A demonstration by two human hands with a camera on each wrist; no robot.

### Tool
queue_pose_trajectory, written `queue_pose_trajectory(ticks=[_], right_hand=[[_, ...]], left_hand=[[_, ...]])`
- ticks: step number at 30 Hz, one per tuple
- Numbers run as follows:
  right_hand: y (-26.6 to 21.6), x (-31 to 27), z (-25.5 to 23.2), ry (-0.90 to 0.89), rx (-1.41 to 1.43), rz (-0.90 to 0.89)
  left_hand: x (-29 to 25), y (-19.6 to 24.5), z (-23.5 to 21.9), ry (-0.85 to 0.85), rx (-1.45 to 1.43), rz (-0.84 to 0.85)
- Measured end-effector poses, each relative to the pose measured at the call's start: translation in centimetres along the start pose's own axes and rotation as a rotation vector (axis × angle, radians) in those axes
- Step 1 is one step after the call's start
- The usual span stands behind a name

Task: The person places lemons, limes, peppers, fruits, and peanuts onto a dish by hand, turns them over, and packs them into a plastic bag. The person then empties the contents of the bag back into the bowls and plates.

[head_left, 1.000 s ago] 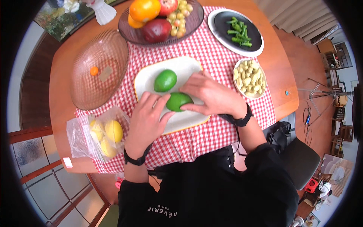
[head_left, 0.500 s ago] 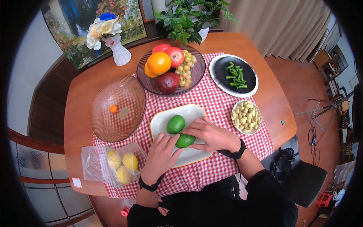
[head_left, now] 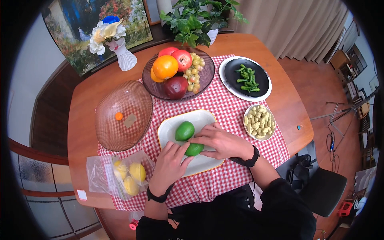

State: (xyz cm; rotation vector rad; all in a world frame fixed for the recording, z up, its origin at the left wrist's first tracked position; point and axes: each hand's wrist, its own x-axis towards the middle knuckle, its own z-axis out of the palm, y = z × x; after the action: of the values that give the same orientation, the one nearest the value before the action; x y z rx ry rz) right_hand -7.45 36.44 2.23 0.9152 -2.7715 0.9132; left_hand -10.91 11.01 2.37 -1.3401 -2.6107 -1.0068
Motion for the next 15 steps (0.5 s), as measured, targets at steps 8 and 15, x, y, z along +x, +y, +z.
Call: queue_pose_trajectory(ticks=[8,15], right_hand=[[0.27,0.01,0.26,0.022,0.028,-0.013],[0.06,0.11,-0.07,0.017,0.014,-0.009]], left_hand=[[0.08,-0.21,0.0,0.01,-0.025,0.012],[0.2,-0.12,-0.09,0.012,-0.016,0.023]])
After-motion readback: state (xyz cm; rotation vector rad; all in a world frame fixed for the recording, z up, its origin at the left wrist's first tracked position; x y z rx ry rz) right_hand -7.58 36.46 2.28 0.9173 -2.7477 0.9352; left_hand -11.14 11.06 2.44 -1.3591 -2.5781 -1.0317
